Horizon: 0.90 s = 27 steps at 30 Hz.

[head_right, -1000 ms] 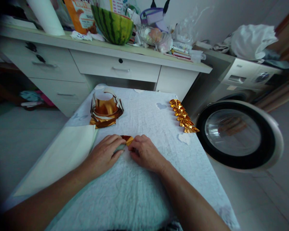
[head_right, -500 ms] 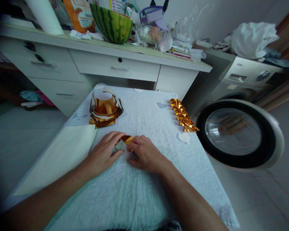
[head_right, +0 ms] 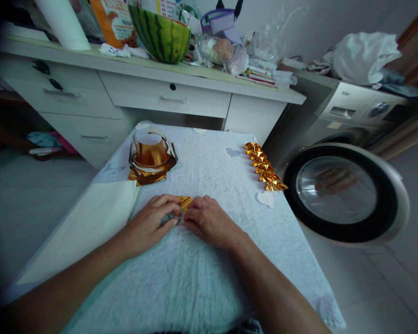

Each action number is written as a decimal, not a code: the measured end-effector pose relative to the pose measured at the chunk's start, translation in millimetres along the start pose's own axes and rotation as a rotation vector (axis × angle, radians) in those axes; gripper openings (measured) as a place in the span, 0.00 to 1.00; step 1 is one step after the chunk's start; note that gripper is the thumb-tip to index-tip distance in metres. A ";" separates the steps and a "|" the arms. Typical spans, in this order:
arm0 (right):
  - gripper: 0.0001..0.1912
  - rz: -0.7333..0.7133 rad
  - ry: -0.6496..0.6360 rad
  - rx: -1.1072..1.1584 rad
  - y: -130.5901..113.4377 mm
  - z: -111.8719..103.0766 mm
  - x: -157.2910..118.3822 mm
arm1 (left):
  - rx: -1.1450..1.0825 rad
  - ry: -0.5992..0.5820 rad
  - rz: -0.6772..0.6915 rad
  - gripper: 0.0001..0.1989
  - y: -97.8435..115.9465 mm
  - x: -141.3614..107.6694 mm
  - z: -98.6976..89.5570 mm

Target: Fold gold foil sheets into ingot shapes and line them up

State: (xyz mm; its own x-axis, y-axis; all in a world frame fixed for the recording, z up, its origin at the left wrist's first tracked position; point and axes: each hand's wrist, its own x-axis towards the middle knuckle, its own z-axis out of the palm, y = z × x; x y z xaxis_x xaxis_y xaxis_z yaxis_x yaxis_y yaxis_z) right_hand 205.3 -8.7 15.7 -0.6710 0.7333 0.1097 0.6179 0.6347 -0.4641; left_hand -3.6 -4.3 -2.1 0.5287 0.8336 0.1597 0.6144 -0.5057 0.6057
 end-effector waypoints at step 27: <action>0.14 0.053 -0.032 -0.020 -4.9 3.4 0.2 | -0.011 -0.047 -0.023 0.13 -1.0 -0.8 1.1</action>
State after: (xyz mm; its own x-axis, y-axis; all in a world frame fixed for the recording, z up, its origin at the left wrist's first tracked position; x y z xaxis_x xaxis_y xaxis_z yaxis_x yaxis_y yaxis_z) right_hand 200.8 -12.4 15.0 -0.6493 0.7584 0.0570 0.6610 0.5998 -0.4509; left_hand -4.0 -4.8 -3.7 0.5413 0.8337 0.1090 0.6207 -0.4837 0.6171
